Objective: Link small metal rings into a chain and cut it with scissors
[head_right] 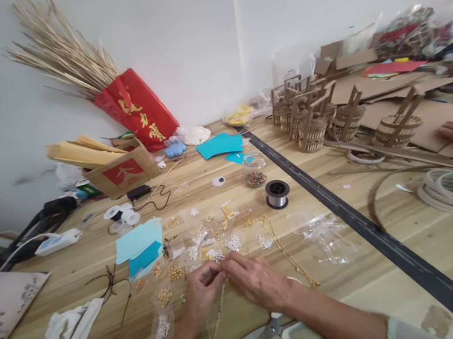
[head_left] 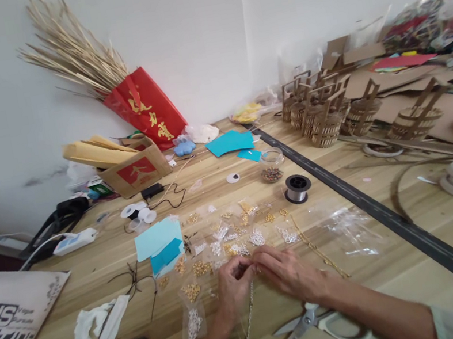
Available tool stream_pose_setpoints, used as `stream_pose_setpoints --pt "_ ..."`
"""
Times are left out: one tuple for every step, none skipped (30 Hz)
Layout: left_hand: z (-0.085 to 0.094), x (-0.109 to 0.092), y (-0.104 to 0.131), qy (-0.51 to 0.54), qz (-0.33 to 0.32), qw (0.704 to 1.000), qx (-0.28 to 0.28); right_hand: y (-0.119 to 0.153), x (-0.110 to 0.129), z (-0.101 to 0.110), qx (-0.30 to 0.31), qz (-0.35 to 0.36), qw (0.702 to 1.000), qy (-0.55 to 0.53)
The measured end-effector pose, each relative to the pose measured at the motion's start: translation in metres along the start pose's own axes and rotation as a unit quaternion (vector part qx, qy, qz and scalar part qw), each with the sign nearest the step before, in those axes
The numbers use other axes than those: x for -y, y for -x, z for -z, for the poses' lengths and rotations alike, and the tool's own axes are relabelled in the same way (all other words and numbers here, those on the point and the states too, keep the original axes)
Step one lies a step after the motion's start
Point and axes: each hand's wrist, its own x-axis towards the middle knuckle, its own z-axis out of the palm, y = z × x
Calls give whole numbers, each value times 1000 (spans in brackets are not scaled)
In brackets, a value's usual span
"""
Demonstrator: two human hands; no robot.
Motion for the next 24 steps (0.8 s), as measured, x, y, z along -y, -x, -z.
stream_pose_setpoints --pt "0 -1 0 -1 0 1000 -3 0 0 -1 -1 -5 1000 -3" --pt "0 -1 0 -1 1 1000 -6 0 -1 -2 -5 -10 1000 -6" --pt "0 -2 0 0 3 1000 -8 -1 -1 -3 -6 -13 1000 -8" --pt "0 -2 0 2 5 1000 -10 -1 -1 -4 -8 -14 1000 -11" --pt "0 -2 0 4 6 1000 -10 -1 -1 -4 -10 -15 1000 -13" --pt "0 -2 0 6 7 1000 -9 -1 -1 -5 -12 -16 1000 -17" --pt "0 -2 -1 6 7 1000 -7 -1 -1 -6 -15 -18 999 -23" --pt "1 -2 -1 4 6 1000 -4 -1 -1 -6 -17 -23 999 -30" --pt "1 -1 -1 -1 4 1000 0 -1 -1 -7 -19 -30 999 -39" --pt "2 -1 -1 -7 2 1000 2 -2 -2 -7 -22 -37 998 -50" --pt "2 -1 -1 -14 1 1000 4 -2 -2 -7 -24 -45 997 -60" --pt "2 0 -1 -20 0 1000 5 -3 -2 -7 -26 -52 996 -70" --pt "3 0 -1 -24 -1 1000 6 -3 -2 -6 -27 -60 995 -80" --pt "3 0 0 -26 -1 1000 7 -4 -2 -6 -27 -68 993 -89" --pt "3 -1 0 -26 0 1000 8 -4 -2 -5 -26 -77 992 -98" --pt "3 -1 0 -24 1 1000 9 -5 -2 -4 -26 -85 991 -105" --pt "2 -1 0 -22 2 1000 9 -5 -1 -3 -24 -91 989 -111" --pt "2 -2 0 -20 3 1000 8 -6 -1 -3 -23 -95 988 -117" --pt "2 -2 0 -19 4 1000 7 -6 -1 -3 -21 -97 988 -120" --pt "2 -3 0 -18 6 1000 6 -6 -1 -3 -19 -99 988 -121" --pt "2 -4 0 -17 7 1000 6 -6 -1 -3 -18 -100 987 -122" --pt "2 -4 0 -17 7 1000 6 -5 -2 -4 -18 -102 987 -122" --pt "1 -4 0 -17 7 1000 6 -5 -2 -4 -21 -105 987 -123" --pt "1 -5 0 -19 6 1000 6 -5 -3 -5 -26 -109 986 -125"
